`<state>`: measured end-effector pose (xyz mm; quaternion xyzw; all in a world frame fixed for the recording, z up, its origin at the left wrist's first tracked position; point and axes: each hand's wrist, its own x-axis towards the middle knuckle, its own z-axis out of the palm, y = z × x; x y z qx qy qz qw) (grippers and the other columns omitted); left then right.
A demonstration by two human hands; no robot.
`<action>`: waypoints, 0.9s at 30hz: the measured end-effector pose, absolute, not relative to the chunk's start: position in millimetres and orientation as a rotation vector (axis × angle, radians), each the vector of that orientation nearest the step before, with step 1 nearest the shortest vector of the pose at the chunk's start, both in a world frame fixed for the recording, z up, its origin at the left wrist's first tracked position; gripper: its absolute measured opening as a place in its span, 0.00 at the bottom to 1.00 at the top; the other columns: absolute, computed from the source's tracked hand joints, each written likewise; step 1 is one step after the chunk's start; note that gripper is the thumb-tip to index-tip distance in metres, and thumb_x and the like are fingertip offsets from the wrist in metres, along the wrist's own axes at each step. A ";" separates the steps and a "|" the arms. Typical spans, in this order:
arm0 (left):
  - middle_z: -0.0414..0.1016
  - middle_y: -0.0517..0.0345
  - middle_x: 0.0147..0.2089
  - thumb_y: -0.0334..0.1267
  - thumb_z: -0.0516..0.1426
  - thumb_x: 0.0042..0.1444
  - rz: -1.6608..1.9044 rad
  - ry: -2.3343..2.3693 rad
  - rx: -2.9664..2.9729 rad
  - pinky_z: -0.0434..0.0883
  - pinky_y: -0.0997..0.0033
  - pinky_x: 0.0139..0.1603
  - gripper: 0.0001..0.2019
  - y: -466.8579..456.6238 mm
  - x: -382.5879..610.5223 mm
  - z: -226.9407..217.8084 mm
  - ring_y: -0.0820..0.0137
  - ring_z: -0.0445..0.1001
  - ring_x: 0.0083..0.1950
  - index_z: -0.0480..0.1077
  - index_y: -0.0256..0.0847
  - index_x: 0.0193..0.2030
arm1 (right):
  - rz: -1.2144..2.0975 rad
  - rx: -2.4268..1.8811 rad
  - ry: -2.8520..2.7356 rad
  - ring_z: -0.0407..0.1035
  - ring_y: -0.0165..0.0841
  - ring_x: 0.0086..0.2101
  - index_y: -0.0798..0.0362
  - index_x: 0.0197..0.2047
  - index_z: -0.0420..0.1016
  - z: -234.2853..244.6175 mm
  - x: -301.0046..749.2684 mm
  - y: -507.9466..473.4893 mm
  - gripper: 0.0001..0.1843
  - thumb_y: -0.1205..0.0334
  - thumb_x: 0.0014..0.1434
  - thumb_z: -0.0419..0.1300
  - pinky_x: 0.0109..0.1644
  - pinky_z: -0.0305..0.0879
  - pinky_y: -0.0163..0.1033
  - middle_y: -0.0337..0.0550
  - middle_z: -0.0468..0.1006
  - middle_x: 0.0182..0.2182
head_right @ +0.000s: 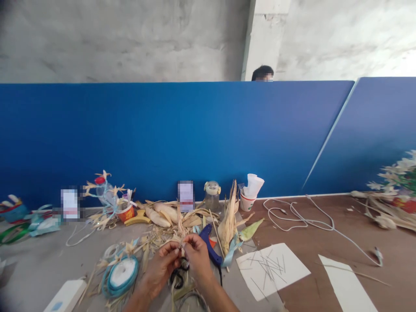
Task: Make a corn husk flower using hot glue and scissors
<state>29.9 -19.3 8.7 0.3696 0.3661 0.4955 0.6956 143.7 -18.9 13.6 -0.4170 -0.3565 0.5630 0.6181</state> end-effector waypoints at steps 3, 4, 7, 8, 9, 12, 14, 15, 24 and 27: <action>0.70 0.60 0.23 0.42 0.70 0.37 1.105 0.802 0.803 0.59 0.77 0.25 0.14 -19.7 30.2 9.6 0.78 0.62 0.22 0.76 0.36 0.26 | 1.287 -0.981 -0.837 0.48 0.23 0.16 0.52 0.23 0.67 11.9 143.8 -18.6 0.05 0.61 0.41 0.59 0.20 0.44 0.30 0.27 0.59 0.12; 0.70 0.60 0.23 0.42 0.70 0.36 1.102 0.799 0.800 0.59 0.77 0.25 0.14 -19.8 30.2 9.6 0.78 0.62 0.22 0.76 0.36 0.26 | 1.282 -0.993 -0.847 0.48 0.23 0.15 0.52 0.23 0.67 11.0 143.8 -18.6 0.05 0.61 0.41 0.58 0.20 0.44 0.30 0.27 0.59 0.12; 0.70 0.61 0.23 0.42 0.70 0.36 1.099 0.793 0.791 0.59 0.77 0.24 0.14 -19.7 30.2 9.1 0.79 0.62 0.21 0.76 0.35 0.26 | 1.244 -1.037 -0.885 0.50 0.24 0.15 0.52 0.24 0.67 9.4 143.4 -19.7 0.05 0.61 0.42 0.57 0.19 0.46 0.30 0.28 0.60 0.13; 0.70 0.61 0.23 0.42 0.71 0.36 1.099 0.792 0.789 0.59 0.77 0.24 0.14 -19.6 30.2 8.8 0.79 0.62 0.21 0.76 0.35 0.26 | 1.218 -1.049 -0.905 0.52 0.25 0.16 0.52 0.24 0.67 9.6 143.3 -20.5 0.04 0.61 0.43 0.57 0.20 0.48 0.31 0.29 0.62 0.14; 0.70 0.61 0.23 0.42 0.71 0.35 1.100 0.794 0.789 0.59 0.77 0.24 0.14 -19.4 30.1 8.5 0.79 0.62 0.21 0.76 0.35 0.26 | 1.186 -1.061 -0.929 0.54 0.26 0.17 0.52 0.25 0.67 10.1 143.2 -21.5 0.04 0.61 0.43 0.57 0.21 0.51 0.31 0.30 0.64 0.16; 0.70 0.61 0.23 0.42 0.71 0.35 1.097 0.802 0.793 0.59 0.77 0.24 0.14 -19.1 29.9 8.2 0.79 0.62 0.21 0.76 0.35 0.26 | 1.069 -1.100 -1.028 0.62 0.30 0.23 0.52 0.25 0.68 12.6 143.7 -24.0 0.03 0.62 0.45 0.56 0.28 0.59 0.34 0.35 0.68 0.20; 0.70 0.61 0.23 0.42 0.71 0.35 1.096 0.798 0.786 0.59 0.77 0.24 0.15 -19.1 30.0 8.8 0.79 0.62 0.21 0.76 0.34 0.26 | 0.965 -1.126 -1.105 0.65 0.33 0.27 0.52 0.24 0.69 13.7 144.5 -24.7 0.04 0.62 0.46 0.55 0.32 0.61 0.35 0.38 0.69 0.23; 0.70 0.61 0.23 0.42 0.71 0.35 1.096 0.793 0.781 0.58 0.77 0.24 0.15 -19.1 30.1 9.2 0.79 0.62 0.21 0.76 0.34 0.25 | 0.914 -1.135 -1.138 0.65 0.34 0.29 0.52 0.24 0.69 13.7 145.0 -24.7 0.04 0.63 0.46 0.54 0.34 0.62 0.36 0.39 0.69 0.25; 0.70 0.61 0.23 0.41 0.71 0.33 1.070 0.774 0.749 0.57 0.78 0.23 0.15 -19.5 29.9 14.3 0.80 0.61 0.20 0.75 0.35 0.25 | 0.858 -1.135 -1.224 0.65 0.34 0.34 0.52 0.24 0.71 10.7 147.7 -22.8 0.06 0.66 0.47 0.53 0.39 0.62 0.36 0.40 0.66 0.30; 0.69 0.62 0.23 0.41 0.71 0.33 1.064 0.771 0.755 0.57 0.78 0.23 0.15 -19.6 29.6 14.4 0.81 0.61 0.20 0.75 0.35 0.25 | 0.844 -1.128 -1.245 0.65 0.34 0.34 0.52 0.24 0.71 10.7 148.6 -22.7 0.07 0.67 0.47 0.53 0.38 0.62 0.36 0.40 0.66 0.30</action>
